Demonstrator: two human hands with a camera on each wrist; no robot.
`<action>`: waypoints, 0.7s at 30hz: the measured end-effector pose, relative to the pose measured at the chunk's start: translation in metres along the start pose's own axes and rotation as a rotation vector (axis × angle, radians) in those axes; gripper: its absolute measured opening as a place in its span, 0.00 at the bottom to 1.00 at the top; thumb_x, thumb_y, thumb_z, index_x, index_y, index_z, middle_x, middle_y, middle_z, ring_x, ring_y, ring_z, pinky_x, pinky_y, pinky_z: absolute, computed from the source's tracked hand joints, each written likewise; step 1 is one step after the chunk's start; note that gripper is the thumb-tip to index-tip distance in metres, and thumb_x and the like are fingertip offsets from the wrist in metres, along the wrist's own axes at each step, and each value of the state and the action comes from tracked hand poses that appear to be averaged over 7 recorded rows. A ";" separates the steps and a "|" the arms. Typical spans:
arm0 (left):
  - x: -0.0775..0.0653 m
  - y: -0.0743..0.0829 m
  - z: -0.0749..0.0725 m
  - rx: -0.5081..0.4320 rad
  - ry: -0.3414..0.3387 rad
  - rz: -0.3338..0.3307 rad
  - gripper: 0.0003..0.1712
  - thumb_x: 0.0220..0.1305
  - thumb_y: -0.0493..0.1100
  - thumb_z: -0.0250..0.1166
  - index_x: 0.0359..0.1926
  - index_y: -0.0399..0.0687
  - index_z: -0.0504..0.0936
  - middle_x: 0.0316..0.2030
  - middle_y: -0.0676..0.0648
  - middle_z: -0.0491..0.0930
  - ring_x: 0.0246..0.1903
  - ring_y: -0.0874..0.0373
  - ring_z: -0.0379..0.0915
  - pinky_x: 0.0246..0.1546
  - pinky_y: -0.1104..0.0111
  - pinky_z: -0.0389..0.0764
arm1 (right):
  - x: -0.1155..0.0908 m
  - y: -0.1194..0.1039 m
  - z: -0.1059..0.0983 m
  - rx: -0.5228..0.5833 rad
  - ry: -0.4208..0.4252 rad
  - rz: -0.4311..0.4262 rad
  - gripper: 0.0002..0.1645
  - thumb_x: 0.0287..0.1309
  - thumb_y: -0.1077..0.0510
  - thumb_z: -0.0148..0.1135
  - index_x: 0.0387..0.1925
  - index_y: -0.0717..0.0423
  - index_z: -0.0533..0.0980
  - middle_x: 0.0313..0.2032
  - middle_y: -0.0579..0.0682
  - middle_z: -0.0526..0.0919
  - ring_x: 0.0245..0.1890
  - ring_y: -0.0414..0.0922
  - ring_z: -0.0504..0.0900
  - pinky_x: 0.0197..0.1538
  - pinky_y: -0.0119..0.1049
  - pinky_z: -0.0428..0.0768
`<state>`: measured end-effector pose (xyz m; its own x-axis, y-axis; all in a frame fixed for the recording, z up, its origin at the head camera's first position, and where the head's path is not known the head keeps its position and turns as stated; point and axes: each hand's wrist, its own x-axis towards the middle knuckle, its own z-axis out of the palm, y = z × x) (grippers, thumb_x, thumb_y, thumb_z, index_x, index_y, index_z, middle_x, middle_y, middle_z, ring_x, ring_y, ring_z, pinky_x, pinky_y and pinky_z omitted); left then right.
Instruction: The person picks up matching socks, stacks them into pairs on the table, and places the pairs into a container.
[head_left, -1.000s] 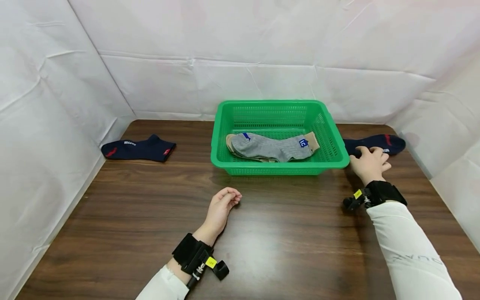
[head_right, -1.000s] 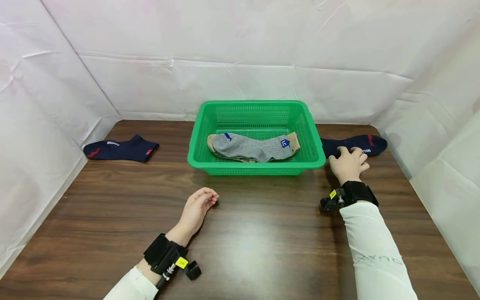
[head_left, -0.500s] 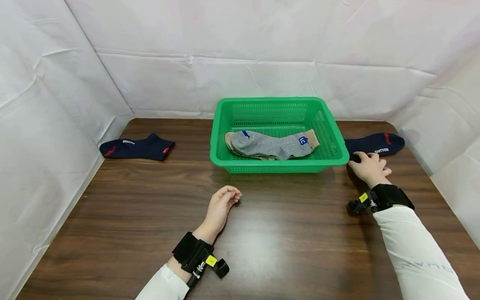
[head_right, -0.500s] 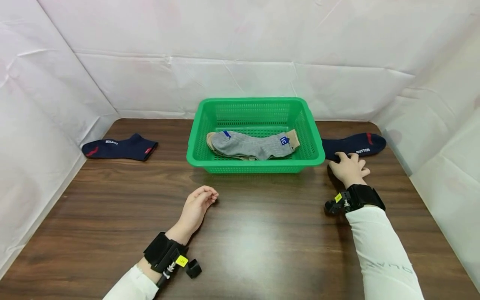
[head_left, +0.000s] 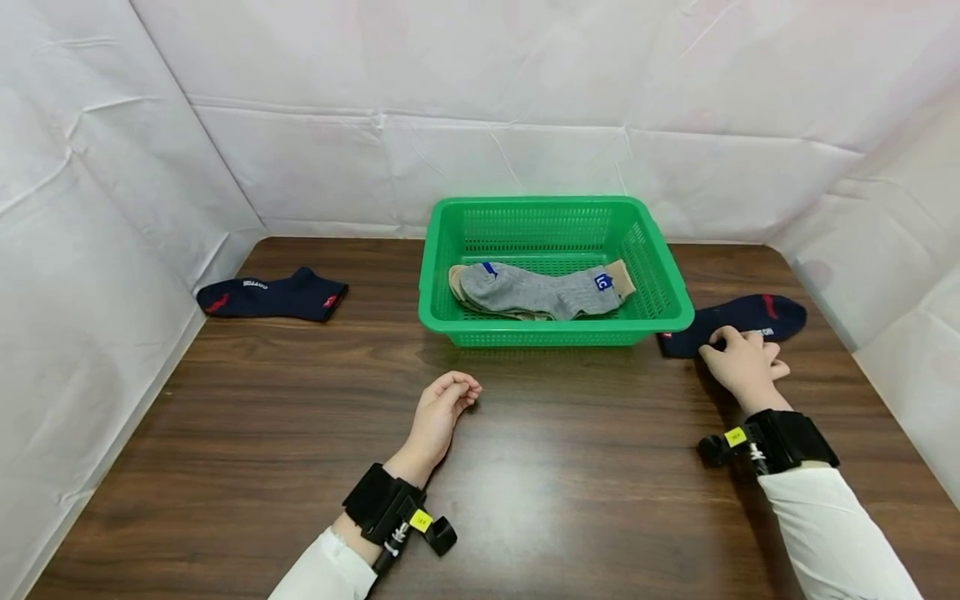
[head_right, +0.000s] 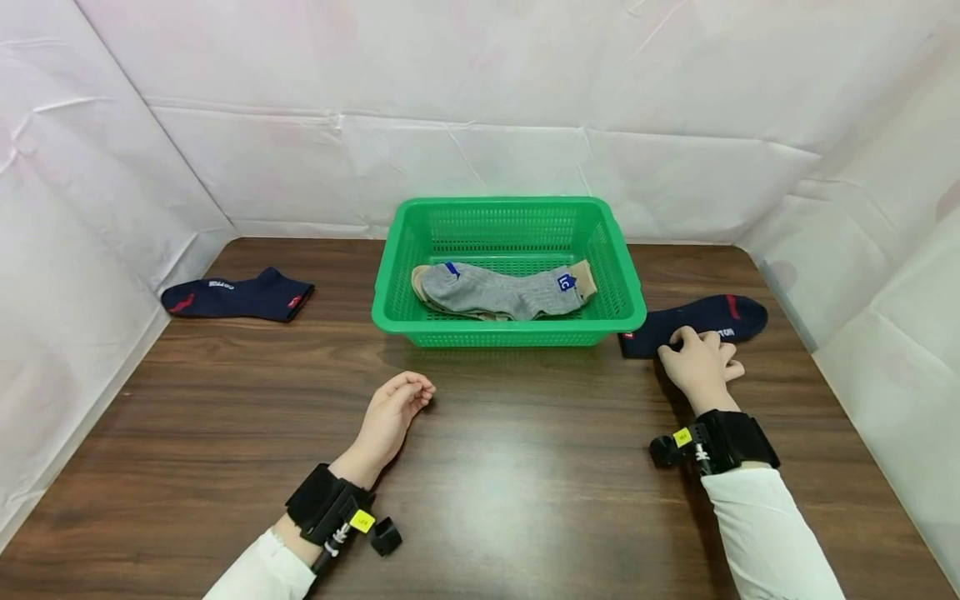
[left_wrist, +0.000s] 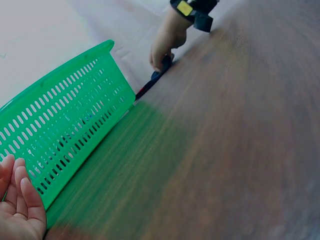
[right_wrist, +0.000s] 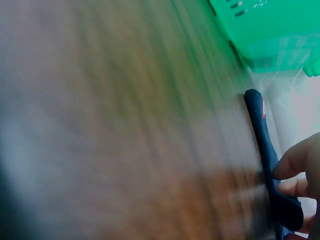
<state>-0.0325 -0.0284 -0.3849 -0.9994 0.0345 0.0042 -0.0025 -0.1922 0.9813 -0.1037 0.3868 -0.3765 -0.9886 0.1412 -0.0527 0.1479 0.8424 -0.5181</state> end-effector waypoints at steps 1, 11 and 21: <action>0.000 0.000 0.000 0.002 0.002 -0.001 0.12 0.67 0.32 0.47 0.31 0.41 0.77 0.29 0.52 0.77 0.33 0.61 0.73 0.38 0.73 0.74 | -0.002 0.000 0.001 -0.010 0.009 -0.004 0.24 0.64 0.48 0.43 0.48 0.65 0.65 0.52 0.78 0.55 0.51 0.78 0.47 0.42 0.70 0.44; 0.000 0.001 0.001 -0.014 0.011 -0.020 0.13 0.67 0.32 0.47 0.31 0.41 0.77 0.28 0.52 0.77 0.33 0.61 0.73 0.38 0.73 0.74 | -0.027 -0.009 0.001 -0.108 -0.069 -0.102 0.17 0.64 0.49 0.48 0.30 0.59 0.70 0.36 0.64 0.71 0.41 0.70 0.58 0.38 0.65 0.50; 0.000 0.002 0.001 -0.012 0.012 -0.018 0.12 0.67 0.31 0.47 0.31 0.37 0.76 0.28 0.51 0.76 0.33 0.60 0.73 0.38 0.73 0.73 | -0.055 -0.031 0.013 -0.074 -0.092 -0.242 0.18 0.63 0.53 0.55 0.18 0.53 0.68 0.15 0.47 0.66 0.33 0.57 0.64 0.42 0.66 0.60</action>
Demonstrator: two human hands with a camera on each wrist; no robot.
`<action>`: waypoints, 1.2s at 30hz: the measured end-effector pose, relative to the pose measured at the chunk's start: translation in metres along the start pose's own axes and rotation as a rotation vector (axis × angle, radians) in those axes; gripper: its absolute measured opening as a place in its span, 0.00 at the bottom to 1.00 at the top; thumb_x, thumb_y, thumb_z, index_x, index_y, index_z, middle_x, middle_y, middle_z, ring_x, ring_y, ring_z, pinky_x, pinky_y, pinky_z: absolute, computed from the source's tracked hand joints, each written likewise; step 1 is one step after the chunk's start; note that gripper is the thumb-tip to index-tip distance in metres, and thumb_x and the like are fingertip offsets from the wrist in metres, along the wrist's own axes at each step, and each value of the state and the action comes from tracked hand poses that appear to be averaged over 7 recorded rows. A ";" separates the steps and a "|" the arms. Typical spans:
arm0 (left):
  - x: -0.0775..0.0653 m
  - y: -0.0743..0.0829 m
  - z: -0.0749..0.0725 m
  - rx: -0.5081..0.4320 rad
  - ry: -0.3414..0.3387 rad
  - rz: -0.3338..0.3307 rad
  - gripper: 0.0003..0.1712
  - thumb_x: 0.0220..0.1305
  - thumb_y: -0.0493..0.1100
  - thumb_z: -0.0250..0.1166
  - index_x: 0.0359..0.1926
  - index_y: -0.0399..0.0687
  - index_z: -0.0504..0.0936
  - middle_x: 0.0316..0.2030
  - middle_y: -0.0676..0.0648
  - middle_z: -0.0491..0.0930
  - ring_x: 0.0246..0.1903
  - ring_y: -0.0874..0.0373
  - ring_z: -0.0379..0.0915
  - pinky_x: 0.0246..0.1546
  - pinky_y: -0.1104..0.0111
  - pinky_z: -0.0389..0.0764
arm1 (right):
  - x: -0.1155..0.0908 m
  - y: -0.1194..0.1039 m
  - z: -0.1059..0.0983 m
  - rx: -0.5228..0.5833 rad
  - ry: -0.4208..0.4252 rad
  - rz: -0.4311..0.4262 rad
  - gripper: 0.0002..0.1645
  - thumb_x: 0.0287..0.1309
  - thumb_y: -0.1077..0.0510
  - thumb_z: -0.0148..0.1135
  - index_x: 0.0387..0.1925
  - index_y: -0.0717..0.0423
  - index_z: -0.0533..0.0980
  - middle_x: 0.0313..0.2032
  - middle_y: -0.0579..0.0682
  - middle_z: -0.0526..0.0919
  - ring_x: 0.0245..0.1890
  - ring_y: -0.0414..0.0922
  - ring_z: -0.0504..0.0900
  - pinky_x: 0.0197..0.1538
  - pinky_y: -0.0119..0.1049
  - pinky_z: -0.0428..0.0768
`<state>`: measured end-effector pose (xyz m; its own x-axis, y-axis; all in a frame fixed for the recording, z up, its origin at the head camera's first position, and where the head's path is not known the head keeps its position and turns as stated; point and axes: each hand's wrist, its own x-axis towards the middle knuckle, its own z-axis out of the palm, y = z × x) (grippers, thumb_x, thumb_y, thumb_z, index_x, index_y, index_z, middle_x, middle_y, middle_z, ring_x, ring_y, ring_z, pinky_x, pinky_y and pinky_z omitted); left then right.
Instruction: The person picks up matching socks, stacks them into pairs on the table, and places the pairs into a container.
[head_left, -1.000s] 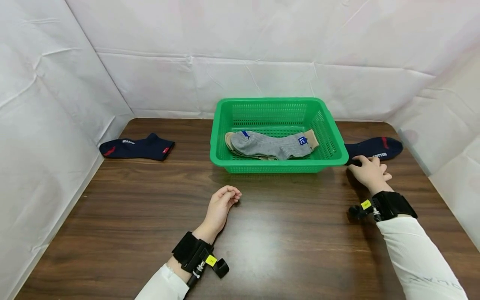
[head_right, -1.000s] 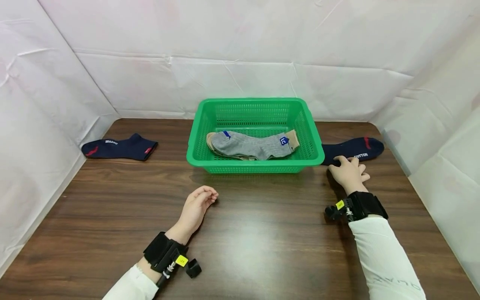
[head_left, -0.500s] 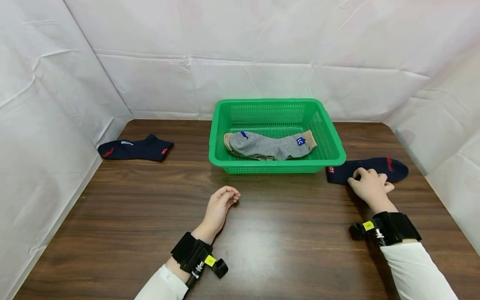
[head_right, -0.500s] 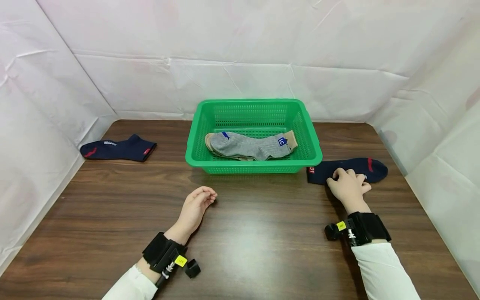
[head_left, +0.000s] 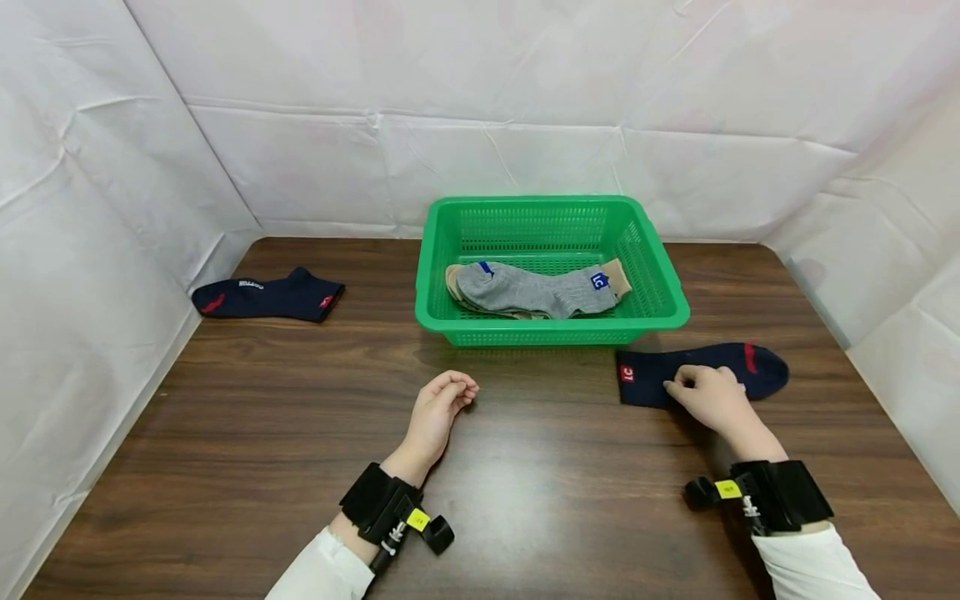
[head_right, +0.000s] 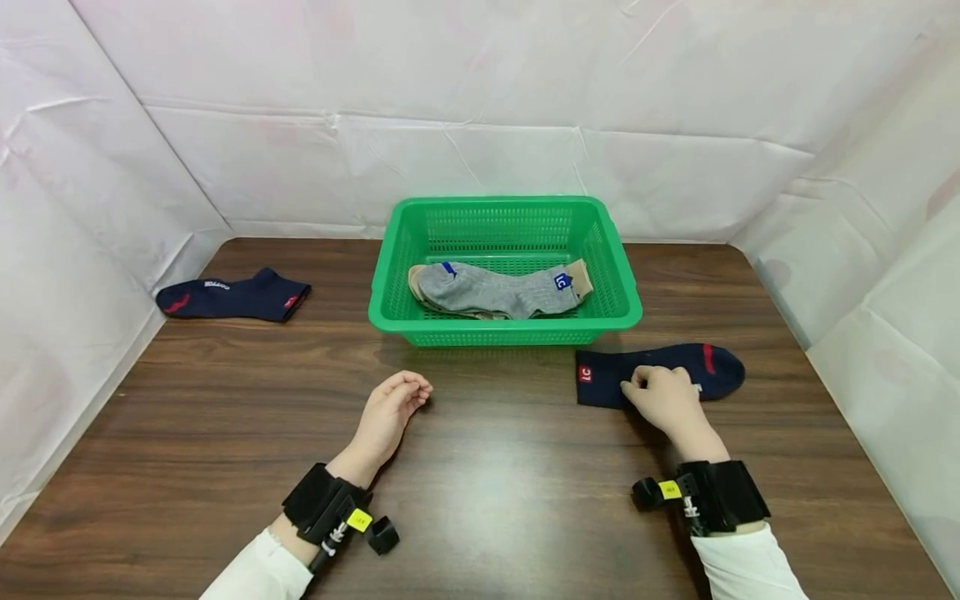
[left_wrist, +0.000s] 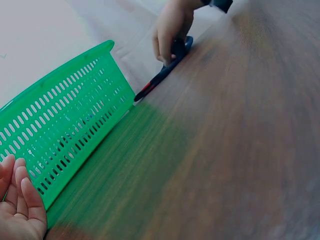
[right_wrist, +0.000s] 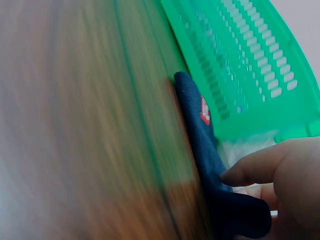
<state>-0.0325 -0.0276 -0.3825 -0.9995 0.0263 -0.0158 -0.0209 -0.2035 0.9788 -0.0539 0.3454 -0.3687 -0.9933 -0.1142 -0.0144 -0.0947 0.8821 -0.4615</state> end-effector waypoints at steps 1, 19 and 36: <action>0.000 0.000 0.000 -0.001 0.000 0.000 0.12 0.67 0.31 0.47 0.31 0.37 0.76 0.28 0.52 0.76 0.33 0.60 0.73 0.38 0.73 0.73 | -0.002 -0.004 0.002 0.005 -0.001 -0.021 0.18 0.63 0.53 0.56 0.18 0.52 0.68 0.15 0.46 0.66 0.32 0.56 0.65 0.42 0.68 0.60; 0.000 0.001 0.001 0.001 0.003 -0.003 0.13 0.67 0.32 0.47 0.30 0.40 0.76 0.28 0.52 0.76 0.32 0.60 0.73 0.38 0.73 0.74 | -0.012 -0.074 0.049 0.036 0.028 -0.308 0.14 0.55 0.59 0.63 0.17 0.46 0.71 0.19 0.40 0.70 0.26 0.42 0.63 0.34 0.35 0.60; 0.000 0.001 0.002 -0.012 0.019 -0.010 0.13 0.66 0.30 0.46 0.30 0.37 0.76 0.28 0.50 0.76 0.33 0.59 0.73 0.38 0.73 0.74 | -0.013 -0.125 0.073 -0.021 -0.001 -0.411 0.06 0.54 0.54 0.64 0.28 0.46 0.74 0.26 0.40 0.73 0.30 0.40 0.68 0.31 0.35 0.64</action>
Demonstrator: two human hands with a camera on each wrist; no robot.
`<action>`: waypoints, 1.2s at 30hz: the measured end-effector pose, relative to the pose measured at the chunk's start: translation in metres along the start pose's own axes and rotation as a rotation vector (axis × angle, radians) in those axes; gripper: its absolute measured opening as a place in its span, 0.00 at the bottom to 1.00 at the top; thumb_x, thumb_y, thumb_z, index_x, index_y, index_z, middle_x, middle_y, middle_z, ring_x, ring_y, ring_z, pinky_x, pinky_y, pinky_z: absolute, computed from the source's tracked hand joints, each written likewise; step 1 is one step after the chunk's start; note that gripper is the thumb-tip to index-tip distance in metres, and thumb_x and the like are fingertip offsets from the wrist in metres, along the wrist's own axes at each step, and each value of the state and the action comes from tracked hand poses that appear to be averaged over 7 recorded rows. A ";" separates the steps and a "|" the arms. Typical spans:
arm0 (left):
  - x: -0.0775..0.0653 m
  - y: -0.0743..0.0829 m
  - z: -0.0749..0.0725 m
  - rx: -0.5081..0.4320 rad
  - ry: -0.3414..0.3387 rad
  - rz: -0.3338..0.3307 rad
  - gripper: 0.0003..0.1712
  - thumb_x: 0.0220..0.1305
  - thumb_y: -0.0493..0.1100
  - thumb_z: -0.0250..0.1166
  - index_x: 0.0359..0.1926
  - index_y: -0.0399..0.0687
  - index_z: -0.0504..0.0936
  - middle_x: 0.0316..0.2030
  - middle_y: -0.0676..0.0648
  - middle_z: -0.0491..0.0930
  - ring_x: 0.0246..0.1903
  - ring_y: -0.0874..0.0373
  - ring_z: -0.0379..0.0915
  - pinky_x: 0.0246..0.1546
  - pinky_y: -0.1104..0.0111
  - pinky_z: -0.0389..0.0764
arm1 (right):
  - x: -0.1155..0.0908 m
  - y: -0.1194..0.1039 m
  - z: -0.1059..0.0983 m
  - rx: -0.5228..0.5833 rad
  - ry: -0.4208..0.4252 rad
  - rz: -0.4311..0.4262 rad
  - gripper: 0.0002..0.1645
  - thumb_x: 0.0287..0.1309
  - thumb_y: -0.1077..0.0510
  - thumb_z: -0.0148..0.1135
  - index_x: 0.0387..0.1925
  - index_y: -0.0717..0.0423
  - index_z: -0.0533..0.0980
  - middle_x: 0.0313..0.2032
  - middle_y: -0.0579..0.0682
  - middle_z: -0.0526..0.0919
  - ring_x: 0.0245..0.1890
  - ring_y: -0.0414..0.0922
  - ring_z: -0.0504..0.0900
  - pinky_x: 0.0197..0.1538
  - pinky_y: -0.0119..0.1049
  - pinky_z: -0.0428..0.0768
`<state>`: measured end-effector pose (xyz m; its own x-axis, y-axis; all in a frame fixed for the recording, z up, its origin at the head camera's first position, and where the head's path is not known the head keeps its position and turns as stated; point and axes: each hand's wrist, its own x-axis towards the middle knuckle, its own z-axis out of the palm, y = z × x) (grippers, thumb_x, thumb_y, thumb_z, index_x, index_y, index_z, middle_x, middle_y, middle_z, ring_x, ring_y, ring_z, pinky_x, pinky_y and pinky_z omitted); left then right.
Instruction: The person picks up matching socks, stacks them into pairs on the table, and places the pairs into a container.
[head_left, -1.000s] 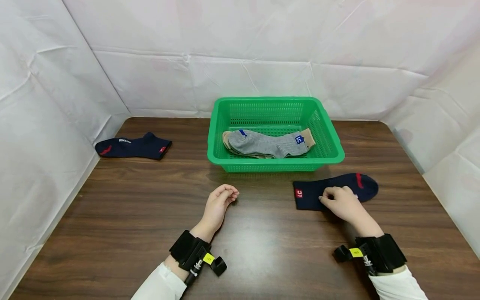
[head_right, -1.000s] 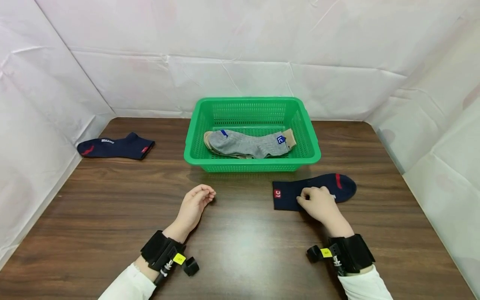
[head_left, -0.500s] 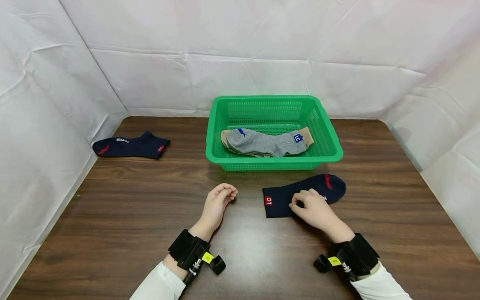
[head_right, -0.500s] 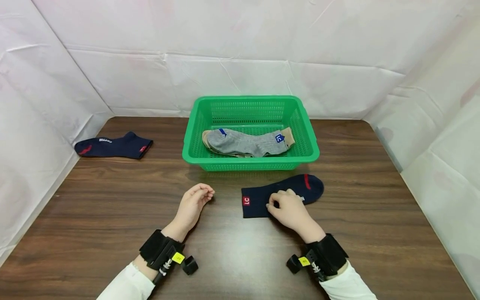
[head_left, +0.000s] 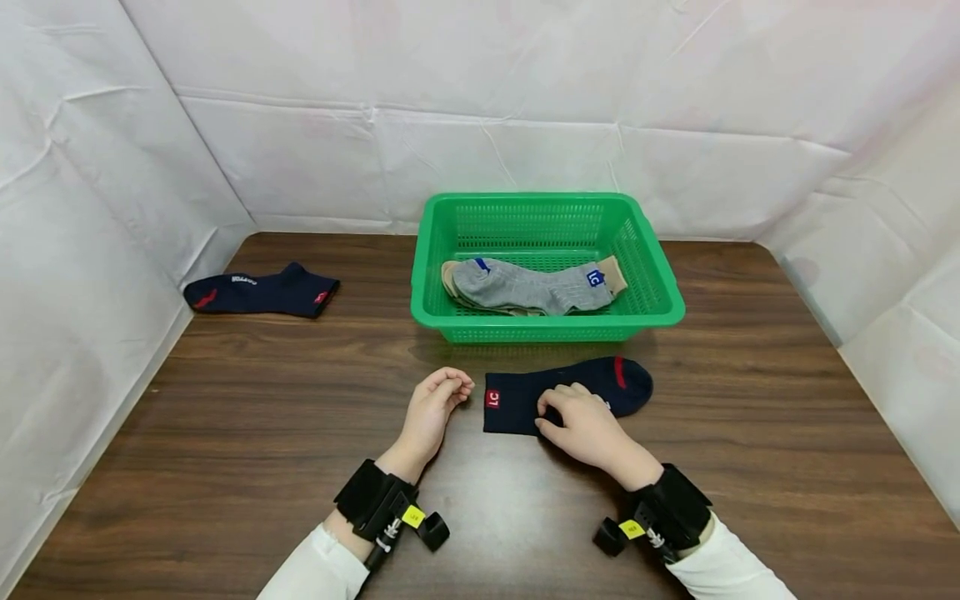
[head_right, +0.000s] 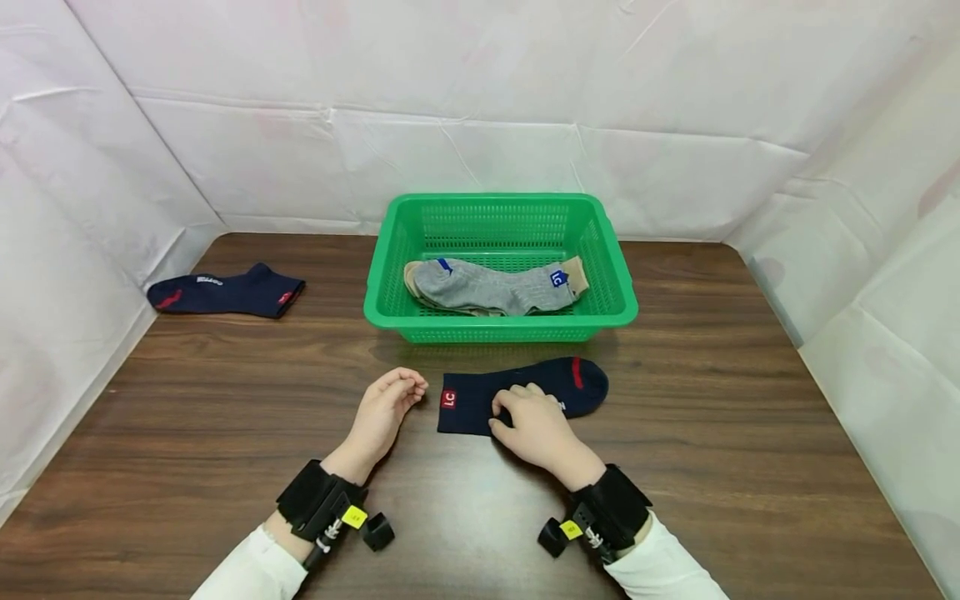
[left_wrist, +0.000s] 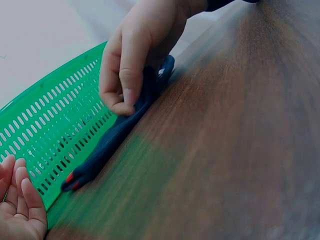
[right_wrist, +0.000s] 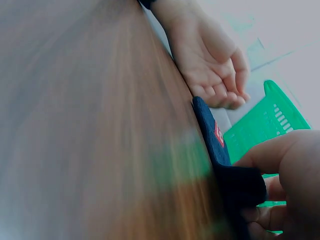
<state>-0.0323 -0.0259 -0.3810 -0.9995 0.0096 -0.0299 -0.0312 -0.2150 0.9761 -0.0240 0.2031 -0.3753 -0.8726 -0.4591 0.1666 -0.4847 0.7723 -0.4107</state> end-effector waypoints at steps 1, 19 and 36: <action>0.000 0.000 0.000 -0.003 0.001 0.000 0.13 0.66 0.30 0.46 0.30 0.37 0.76 0.28 0.50 0.76 0.33 0.59 0.73 0.38 0.73 0.74 | 0.001 -0.002 0.001 0.001 -0.001 -0.005 0.06 0.54 0.54 0.64 0.28 0.46 0.74 0.26 0.40 0.73 0.30 0.40 0.68 0.31 0.35 0.64; -0.002 0.003 -0.002 -0.030 -0.017 0.011 0.15 0.67 0.31 0.46 0.29 0.43 0.77 0.28 0.52 0.77 0.31 0.63 0.75 0.36 0.75 0.75 | 0.008 -0.013 0.008 0.232 0.026 -0.030 0.10 0.60 0.55 0.60 0.43 0.52 0.78 0.29 0.40 0.76 0.30 0.37 0.70 0.36 0.33 0.68; 0.004 -0.001 -0.014 0.918 0.090 0.256 0.24 0.55 0.44 0.68 0.50 0.37 0.76 0.47 0.38 0.69 0.48 0.45 0.58 0.49 0.55 0.62 | -0.010 0.074 -0.017 0.288 0.508 0.408 0.10 0.55 0.64 0.60 0.39 0.65 0.78 0.35 0.60 0.78 0.34 0.48 0.75 0.39 0.34 0.70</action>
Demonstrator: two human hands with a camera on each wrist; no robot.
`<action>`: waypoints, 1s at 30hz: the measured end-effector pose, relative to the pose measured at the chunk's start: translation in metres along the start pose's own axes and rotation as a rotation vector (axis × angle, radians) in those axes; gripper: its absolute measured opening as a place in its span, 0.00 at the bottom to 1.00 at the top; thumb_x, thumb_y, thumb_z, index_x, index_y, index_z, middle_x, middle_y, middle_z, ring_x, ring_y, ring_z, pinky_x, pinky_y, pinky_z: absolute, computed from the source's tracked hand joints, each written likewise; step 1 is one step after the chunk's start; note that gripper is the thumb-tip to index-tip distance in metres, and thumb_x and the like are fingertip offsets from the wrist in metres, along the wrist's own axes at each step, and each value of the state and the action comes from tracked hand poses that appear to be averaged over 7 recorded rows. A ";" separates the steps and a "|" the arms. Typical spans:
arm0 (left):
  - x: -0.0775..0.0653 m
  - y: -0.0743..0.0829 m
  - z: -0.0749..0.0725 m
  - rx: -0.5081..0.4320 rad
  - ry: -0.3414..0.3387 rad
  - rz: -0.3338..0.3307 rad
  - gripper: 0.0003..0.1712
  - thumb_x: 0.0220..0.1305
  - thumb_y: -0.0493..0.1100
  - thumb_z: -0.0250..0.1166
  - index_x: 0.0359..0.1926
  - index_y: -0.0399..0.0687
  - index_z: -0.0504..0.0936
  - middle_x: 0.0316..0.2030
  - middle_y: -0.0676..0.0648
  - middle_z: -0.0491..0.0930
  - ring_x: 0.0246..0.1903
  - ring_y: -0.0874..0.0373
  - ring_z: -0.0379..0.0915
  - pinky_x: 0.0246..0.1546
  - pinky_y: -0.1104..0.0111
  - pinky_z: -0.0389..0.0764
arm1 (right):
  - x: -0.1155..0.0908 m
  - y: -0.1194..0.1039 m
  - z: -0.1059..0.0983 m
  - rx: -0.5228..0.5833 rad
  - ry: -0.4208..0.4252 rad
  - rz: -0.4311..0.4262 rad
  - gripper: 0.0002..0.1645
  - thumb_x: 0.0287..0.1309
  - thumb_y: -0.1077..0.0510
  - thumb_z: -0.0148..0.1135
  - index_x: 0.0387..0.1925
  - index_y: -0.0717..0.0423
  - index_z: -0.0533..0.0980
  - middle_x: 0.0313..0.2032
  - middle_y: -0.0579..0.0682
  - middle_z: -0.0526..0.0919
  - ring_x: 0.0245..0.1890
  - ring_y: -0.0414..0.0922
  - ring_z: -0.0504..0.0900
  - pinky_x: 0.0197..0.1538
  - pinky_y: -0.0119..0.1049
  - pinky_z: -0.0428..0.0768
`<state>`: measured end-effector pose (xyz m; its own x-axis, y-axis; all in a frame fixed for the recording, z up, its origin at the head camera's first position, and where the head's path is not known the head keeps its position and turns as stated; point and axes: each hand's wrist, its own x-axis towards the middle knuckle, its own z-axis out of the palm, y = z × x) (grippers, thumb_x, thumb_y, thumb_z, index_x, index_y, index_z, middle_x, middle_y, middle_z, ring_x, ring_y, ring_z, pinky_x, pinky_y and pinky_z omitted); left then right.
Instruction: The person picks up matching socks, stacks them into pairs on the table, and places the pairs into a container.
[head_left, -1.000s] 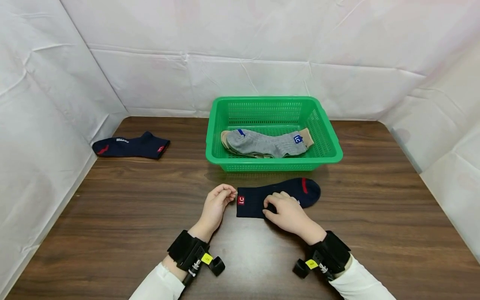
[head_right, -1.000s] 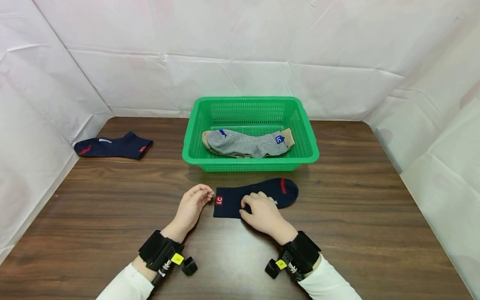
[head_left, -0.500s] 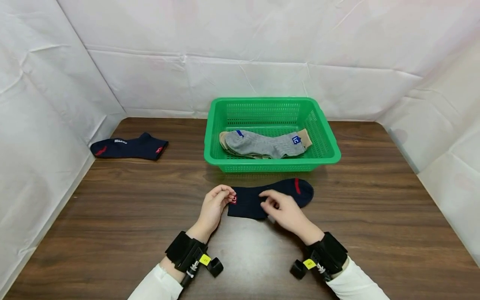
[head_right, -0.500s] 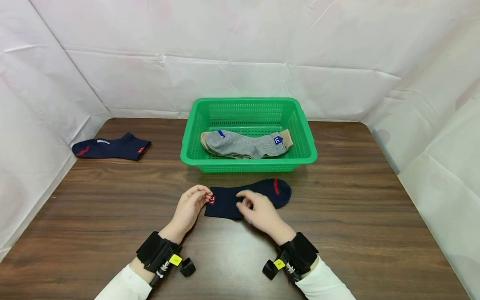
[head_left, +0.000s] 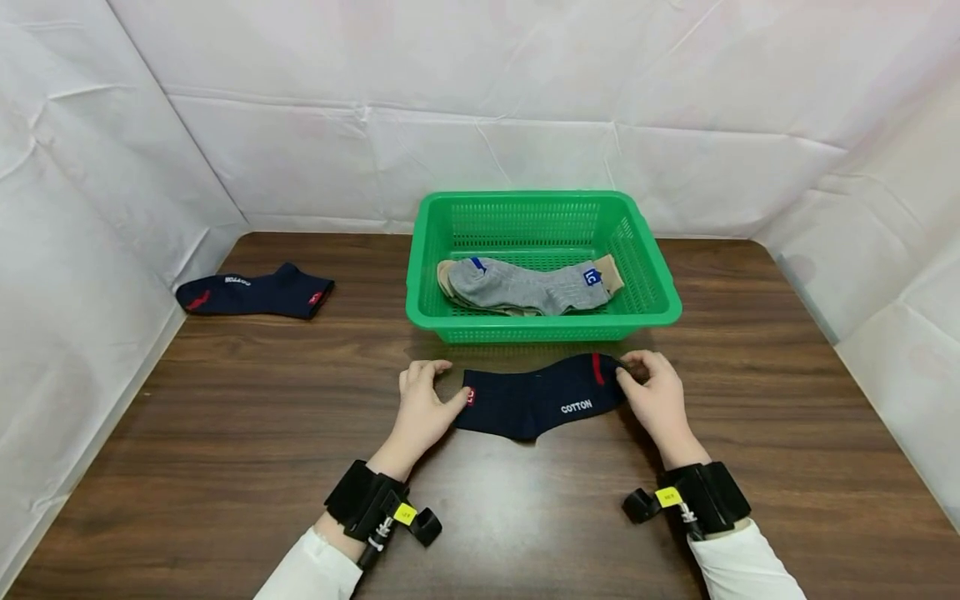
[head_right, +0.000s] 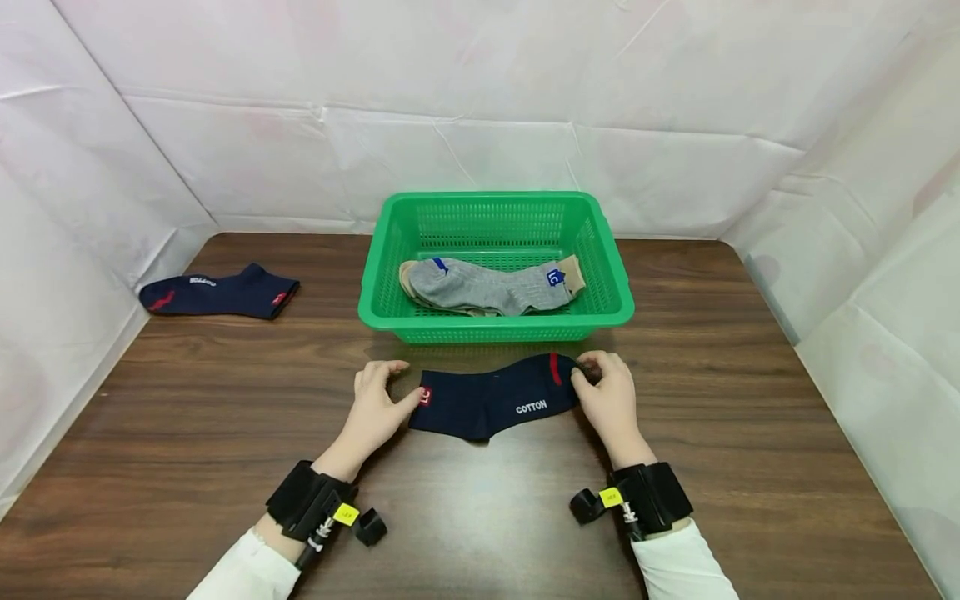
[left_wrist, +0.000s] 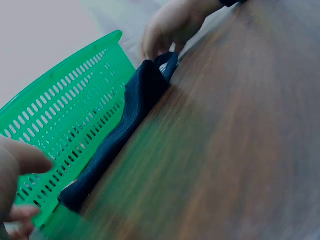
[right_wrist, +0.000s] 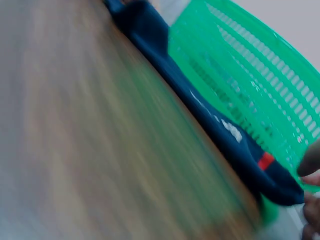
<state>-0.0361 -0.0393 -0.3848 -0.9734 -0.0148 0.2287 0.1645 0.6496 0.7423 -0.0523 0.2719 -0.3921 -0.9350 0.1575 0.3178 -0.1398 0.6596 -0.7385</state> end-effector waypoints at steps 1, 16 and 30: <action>-0.001 0.001 0.000 0.060 -0.014 0.000 0.26 0.53 0.47 0.70 0.50 0.38 0.76 0.48 0.39 0.68 0.48 0.44 0.56 0.50 0.53 0.61 | 0.001 0.002 -0.001 -0.024 -0.039 0.013 0.12 0.56 0.63 0.60 0.42 0.66 0.77 0.37 0.61 0.77 0.37 0.51 0.74 0.41 0.39 0.70; -0.004 0.000 -0.001 0.282 -0.061 0.091 0.20 0.41 0.59 0.76 0.20 0.56 0.75 0.40 0.48 0.70 0.44 0.46 0.58 0.51 0.49 0.54 | 0.001 0.010 -0.002 -0.139 -0.143 -0.056 0.14 0.59 0.56 0.62 0.35 0.67 0.79 0.36 0.64 0.81 0.41 0.60 0.75 0.45 0.51 0.69; -0.003 -0.002 0.002 0.097 -0.145 0.206 0.19 0.48 0.38 0.71 0.19 0.51 0.65 0.18 0.57 0.66 0.32 0.57 0.61 0.50 0.54 0.54 | 0.003 0.007 -0.006 -0.155 -0.158 -0.035 0.12 0.60 0.59 0.61 0.34 0.68 0.78 0.37 0.65 0.80 0.42 0.61 0.71 0.49 0.51 0.66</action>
<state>-0.0338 -0.0391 -0.3877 -0.9347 0.2302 0.2710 0.3527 0.6973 0.6240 -0.0539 0.2809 -0.3927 -0.9717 0.0236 0.2352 -0.1325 0.7697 -0.6246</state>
